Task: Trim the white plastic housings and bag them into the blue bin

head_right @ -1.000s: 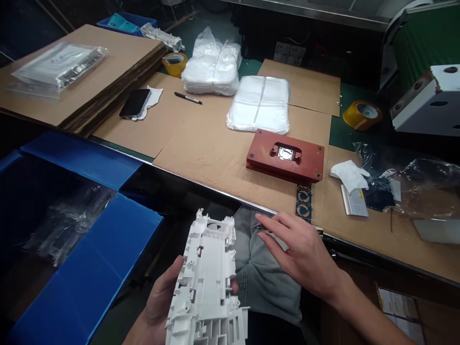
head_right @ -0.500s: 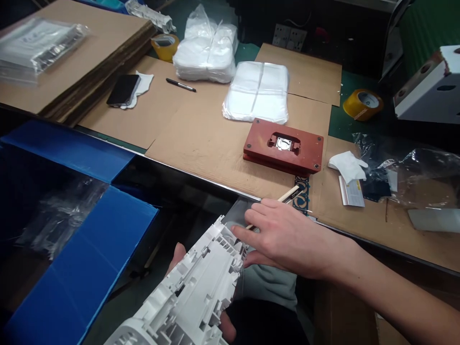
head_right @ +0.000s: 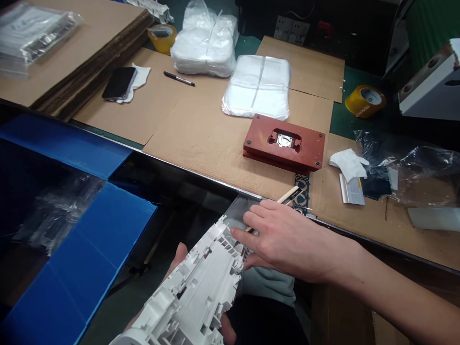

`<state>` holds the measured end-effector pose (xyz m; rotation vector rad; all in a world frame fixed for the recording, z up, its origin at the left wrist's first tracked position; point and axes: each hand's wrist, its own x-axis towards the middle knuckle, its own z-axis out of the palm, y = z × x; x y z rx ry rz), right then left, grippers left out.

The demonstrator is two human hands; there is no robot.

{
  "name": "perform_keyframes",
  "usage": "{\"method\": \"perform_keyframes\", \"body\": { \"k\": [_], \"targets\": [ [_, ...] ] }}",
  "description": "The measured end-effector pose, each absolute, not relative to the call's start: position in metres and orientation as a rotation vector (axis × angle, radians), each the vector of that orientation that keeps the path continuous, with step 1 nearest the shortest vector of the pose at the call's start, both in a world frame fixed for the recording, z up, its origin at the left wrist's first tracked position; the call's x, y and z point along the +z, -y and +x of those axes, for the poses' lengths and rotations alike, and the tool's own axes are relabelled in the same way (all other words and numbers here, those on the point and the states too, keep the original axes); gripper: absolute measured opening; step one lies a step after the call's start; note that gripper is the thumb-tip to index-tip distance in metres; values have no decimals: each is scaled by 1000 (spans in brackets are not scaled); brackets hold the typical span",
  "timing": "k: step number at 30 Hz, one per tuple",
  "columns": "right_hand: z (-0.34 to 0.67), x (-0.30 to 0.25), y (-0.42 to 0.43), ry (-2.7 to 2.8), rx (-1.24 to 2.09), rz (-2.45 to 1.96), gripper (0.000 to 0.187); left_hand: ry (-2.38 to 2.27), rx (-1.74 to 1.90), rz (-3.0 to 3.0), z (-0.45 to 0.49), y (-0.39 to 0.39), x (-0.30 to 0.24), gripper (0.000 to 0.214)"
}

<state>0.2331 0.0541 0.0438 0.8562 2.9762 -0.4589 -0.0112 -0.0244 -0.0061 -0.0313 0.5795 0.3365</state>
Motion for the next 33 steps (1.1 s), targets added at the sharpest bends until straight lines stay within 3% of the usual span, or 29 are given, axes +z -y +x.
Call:
{"method": "perform_keyframes", "body": {
  "k": [3,10,14,21,29,33],
  "targets": [
    [233,44,-54,-2974,-465,869,40,-496,122,-50,-12,14,3,117],
    [233,42,-52,-2955,-465,865,36,-556,147,-82,-12,11,5,120],
    [239,41,-54,-2890,-702,956,33,-542,160,-68,-11,18,-3,113],
    [235,21,-48,-2572,-1518,1529,24,-564,223,-65,-10,19,-2,103],
    [209,0,-26,-2370,-1807,1817,17,-614,407,-168,-1,17,2,58],
    [221,-2,-21,-2286,-1920,2146,18,-545,374,-172,0,10,3,65]
  ]
}}
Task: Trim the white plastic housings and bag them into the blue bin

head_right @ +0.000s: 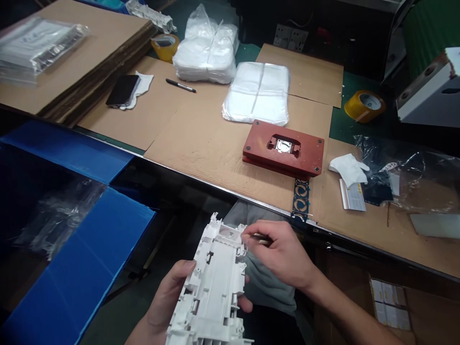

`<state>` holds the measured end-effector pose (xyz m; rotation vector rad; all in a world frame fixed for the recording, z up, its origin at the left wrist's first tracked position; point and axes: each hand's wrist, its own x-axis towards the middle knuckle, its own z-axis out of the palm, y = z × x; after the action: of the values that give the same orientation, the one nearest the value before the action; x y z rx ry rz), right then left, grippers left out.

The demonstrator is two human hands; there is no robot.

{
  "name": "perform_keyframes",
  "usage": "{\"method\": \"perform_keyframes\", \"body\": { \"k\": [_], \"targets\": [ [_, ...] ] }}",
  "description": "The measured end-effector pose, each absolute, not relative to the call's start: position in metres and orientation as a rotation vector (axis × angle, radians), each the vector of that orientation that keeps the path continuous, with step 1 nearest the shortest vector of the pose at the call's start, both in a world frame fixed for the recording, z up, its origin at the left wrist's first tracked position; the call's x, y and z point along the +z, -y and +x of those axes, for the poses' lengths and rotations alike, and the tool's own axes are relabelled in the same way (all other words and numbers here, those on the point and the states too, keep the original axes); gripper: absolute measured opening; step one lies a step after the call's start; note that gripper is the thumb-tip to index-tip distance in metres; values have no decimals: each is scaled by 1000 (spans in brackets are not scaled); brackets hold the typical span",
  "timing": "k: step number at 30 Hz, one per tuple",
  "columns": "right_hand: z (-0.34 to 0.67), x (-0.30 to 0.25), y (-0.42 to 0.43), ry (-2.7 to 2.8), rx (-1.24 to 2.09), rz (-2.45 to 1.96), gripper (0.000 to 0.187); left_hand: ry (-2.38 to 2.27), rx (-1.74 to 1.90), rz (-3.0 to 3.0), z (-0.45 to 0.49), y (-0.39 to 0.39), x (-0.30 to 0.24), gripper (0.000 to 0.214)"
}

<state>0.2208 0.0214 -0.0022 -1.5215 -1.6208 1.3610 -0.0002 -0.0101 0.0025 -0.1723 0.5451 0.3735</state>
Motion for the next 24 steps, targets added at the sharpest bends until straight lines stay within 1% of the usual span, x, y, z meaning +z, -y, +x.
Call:
{"method": "perform_keyframes", "body": {
  "k": [6,12,14,17,20,22,24],
  "targets": [
    [258,-18,-6,1199,1041,-1814,25,-438,400,-82,-5,3,-11,82],
    [289,-36,17,1073,689,-2054,33,-273,351,-60,-7,5,-27,93],
    [299,-40,27,1062,648,-2111,34,-259,360,-69,-6,6,-30,92],
    [317,-48,46,1066,656,-2191,44,-253,367,-25,-4,5,-29,86],
    [345,-61,76,1032,627,-2241,37,-270,384,-4,-4,7,-24,84],
    [372,-74,104,977,560,-2291,42,-376,395,42,-3,9,-20,84],
    [403,-91,138,915,465,-2386,47,-662,420,272,-2,10,-18,85]
  ]
}}
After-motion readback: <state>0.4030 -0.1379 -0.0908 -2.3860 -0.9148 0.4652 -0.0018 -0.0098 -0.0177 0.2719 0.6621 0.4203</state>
